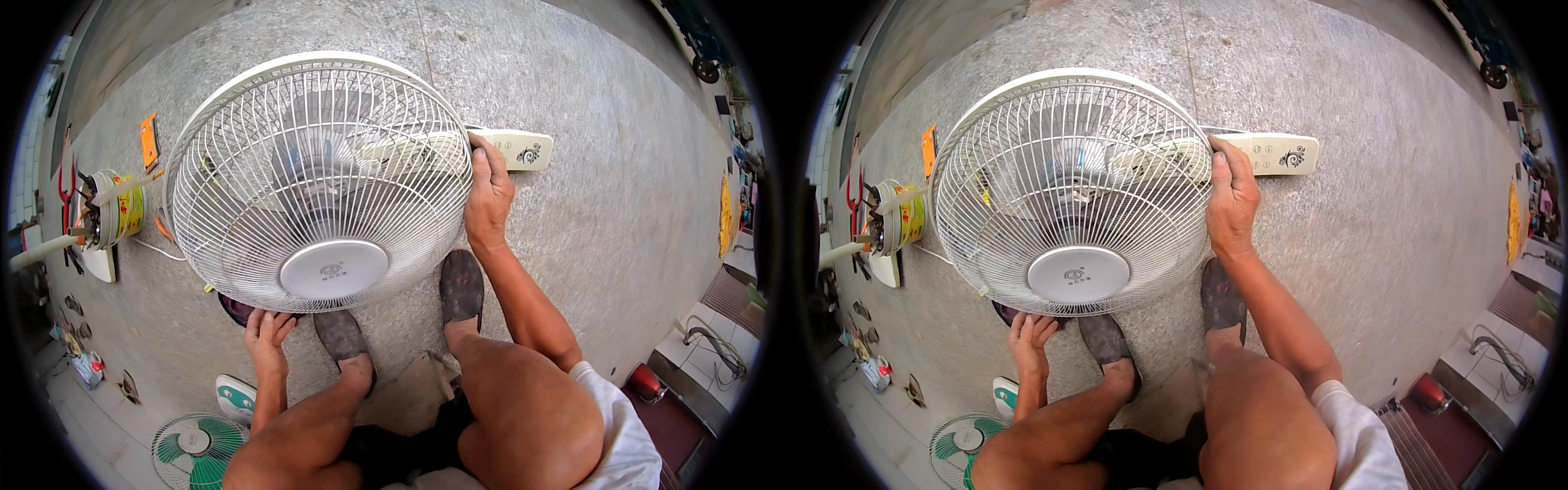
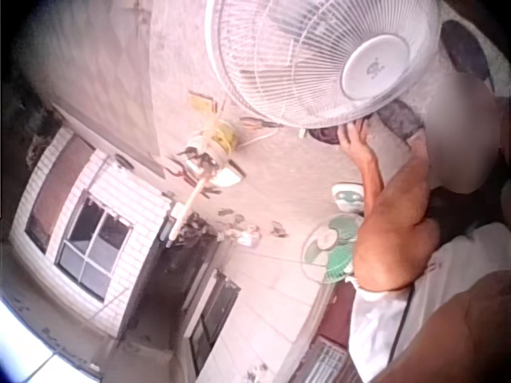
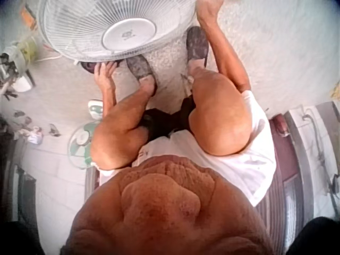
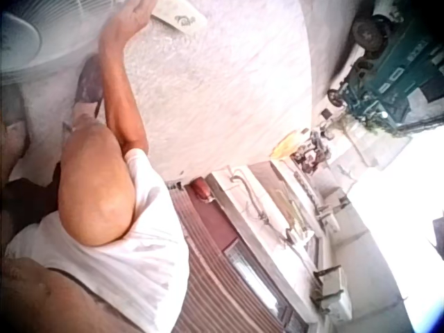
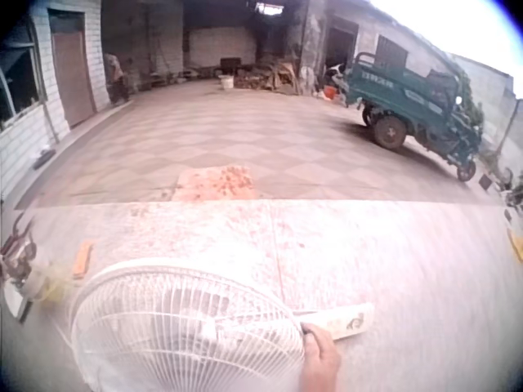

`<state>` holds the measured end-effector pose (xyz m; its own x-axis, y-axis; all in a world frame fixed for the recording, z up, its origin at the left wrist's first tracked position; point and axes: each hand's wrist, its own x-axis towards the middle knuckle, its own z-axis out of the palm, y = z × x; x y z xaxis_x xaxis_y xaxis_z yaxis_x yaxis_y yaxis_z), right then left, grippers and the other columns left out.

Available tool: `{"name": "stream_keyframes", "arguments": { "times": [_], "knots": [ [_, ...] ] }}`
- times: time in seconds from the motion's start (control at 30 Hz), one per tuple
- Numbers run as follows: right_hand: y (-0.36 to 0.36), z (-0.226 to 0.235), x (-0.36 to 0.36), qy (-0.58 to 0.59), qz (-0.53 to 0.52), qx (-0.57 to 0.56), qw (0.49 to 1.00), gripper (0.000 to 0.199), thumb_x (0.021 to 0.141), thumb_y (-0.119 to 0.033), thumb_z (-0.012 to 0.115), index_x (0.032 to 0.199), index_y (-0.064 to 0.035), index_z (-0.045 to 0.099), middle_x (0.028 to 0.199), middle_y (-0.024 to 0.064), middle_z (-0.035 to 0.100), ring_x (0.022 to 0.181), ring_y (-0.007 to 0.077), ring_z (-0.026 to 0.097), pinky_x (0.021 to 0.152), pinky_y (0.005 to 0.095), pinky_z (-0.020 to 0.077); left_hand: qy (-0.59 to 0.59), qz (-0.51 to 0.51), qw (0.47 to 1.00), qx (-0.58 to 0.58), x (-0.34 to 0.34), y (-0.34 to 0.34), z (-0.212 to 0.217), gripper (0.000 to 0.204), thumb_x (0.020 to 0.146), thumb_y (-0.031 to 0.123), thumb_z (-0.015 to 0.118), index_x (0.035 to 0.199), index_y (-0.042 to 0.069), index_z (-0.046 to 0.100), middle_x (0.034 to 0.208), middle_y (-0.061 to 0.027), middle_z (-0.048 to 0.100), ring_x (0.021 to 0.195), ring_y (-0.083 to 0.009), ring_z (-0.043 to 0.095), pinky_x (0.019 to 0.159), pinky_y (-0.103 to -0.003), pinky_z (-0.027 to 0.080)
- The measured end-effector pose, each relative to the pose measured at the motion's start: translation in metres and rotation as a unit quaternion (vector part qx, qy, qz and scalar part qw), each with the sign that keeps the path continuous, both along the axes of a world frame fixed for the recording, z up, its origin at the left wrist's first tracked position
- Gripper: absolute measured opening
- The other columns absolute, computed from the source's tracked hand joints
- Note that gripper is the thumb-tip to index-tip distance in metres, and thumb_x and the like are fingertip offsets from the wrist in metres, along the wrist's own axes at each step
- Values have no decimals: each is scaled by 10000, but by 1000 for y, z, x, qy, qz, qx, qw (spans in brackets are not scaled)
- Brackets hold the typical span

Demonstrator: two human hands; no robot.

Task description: The person assembles a white plastic ring onto the front grill of a standing fan. They then attach the rear grill to the fan, aligning and securing it in place.

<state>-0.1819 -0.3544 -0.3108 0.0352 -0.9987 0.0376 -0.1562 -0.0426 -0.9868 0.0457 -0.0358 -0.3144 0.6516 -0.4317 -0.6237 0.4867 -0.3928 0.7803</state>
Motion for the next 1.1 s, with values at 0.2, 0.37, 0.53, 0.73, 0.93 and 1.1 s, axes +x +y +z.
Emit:
{"name": "stream_keyframes", "arguments": {
  "times": [0.2, 0.37, 0.53, 0.73, 0.93, 1.1],
  "knots": [
    [-2, 5, 4, -65, 31, 68, 995, 335, 998, -173, 405, 1233, 9, 558, 1158, 102, 611, 1072, 164, 547, 953, 291, 409, -27, 2, 1000, -10, 2, 0, 3, 400, 922, 178, 551, 1237, -55, 470, 1120, -162, 603, 964, -273, 653, 803, -349, 554],
    [-4, -4, 0, -21, 28, 43, 998, 362, 992, -188, 399, 1252, 22, 538, 1138, 108, 618, 1053, 162, 554, 933, 285, 418, -21, -13, 1000, -1, 4, -1, 4, 382, 926, 173, 545, 1222, -56, 470, 1102, -162, 602, 944, -276, 656, 804, -361, 556],
    [-3, -6, 2, -56, 16, 56, 997, 340, 989, -186, 423, 1227, 14, 561, 1111, 101, 630, 1016, 150, 563, 912, 281, 431, -22, -15, 1000, 2, 1, -7, 9, 361, 935, 164, 535, 1204, -61, 452, 1074, -168, 590, 932, -273, 647, 815, -380, 559],
    [-8, -7, 0, -83, -2, 60, 995, 309, 977, -206, 503, 1157, 22, 609, 1031, 78, 648, 959, 130, 573, 867, 261, 449, -38, -12, 999, 2, -2, -5, 8, 360, 929, 159, 544, 1195, -64, 448, 1060, -160, 592, 931, -277, 650, 815, -385, 559],
    [-11, -17, -2, -78, -19, 55, 995, 293, 952, -200, 567, 1140, 15, 629, 986, 60, 657, 912, 113, 570, 828, 248, 455, -26, -13, 999, -18, -2, -5, 6, 403, 929, 133, 537, 1254, -88, 447, 1132, -174, 598, 958, -273, 657, 810, -352, 560],
    [-8, -8, 1, -37, 16, 35, 999, 375, 974, -285, 516, 1207, -2, 596, 1017, 64, 623, 940, 122, 550, 849, 264, 438, -37, -15, 999, -6, 2, -4, 8, 437, 926, 118, 527, 1283, -110, 420, 1163, -190, 586, 977, -269, 648, 817, -344, 559]
  ]
}}
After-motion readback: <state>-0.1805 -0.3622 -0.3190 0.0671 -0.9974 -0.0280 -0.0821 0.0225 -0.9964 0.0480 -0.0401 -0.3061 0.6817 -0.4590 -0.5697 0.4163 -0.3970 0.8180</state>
